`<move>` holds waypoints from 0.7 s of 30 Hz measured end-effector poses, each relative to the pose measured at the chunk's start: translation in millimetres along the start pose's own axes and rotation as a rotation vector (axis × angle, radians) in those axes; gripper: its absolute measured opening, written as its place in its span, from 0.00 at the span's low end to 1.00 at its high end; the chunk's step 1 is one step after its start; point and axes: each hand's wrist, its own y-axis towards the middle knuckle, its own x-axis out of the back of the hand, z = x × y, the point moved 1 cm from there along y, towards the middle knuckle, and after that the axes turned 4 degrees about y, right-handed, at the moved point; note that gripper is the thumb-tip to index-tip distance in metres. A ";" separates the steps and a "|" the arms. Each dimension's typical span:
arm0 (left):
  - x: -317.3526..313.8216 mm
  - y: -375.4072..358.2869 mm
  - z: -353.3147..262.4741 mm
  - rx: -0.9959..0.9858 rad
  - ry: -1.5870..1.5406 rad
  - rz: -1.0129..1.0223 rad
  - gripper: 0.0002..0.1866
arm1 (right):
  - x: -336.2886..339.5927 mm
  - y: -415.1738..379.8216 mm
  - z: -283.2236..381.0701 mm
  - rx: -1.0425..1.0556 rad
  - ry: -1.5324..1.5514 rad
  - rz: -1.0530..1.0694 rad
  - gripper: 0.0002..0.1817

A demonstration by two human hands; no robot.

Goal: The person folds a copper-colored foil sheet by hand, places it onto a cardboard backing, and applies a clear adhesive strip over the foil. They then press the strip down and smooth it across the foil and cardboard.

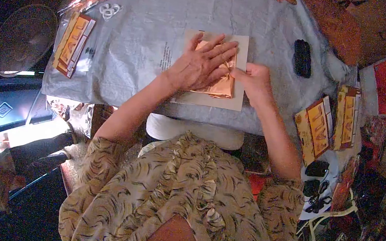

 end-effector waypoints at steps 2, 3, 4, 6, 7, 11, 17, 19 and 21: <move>2.9 -2.4 -1.4 0.012 -0.045 -0.034 0.32 | -1.2 -1.4 3.6 -0.013 -0.007 0.001 0.12; 8.1 -5.6 -1.2 0.013 -0.042 -0.035 0.32 | -1.8 -1.6 5.4 -0.027 -0.014 0.000 0.12; 16.7 -12.1 0.6 0.038 -0.028 -0.026 0.33 | -2.0 -1.1 5.1 -0.025 -0.013 0.000 0.12; 30.1 -31.7 5.3 0.057 -0.013 -0.017 0.35 | -0.1 0.2 3.5 -0.039 -0.080 -0.029 0.11; 36.6 -45.6 10.5 0.113 0.024 0.039 0.37 | 0.2 0.5 3.1 -0.037 -0.076 -0.037 0.11; 46.2 -85.2 22.2 0.219 0.034 0.108 0.42 | 3.2 3.7 -3.9 -0.007 -0.038 -0.018 0.11; 43.6 -88.3 25.4 0.204 0.040 0.107 0.47 | -3.8 0.8 4.5 0.018 -0.094 -0.019 0.11; 42.2 -86.9 25.8 0.201 0.028 0.120 0.48 | -4.5 0.7 5.2 0.033 -0.129 -0.022 0.11; 42.6 -86.5 25.3 0.203 0.021 0.118 0.48 | -8.7 1.0 6.3 0.018 -0.110 -0.024 0.11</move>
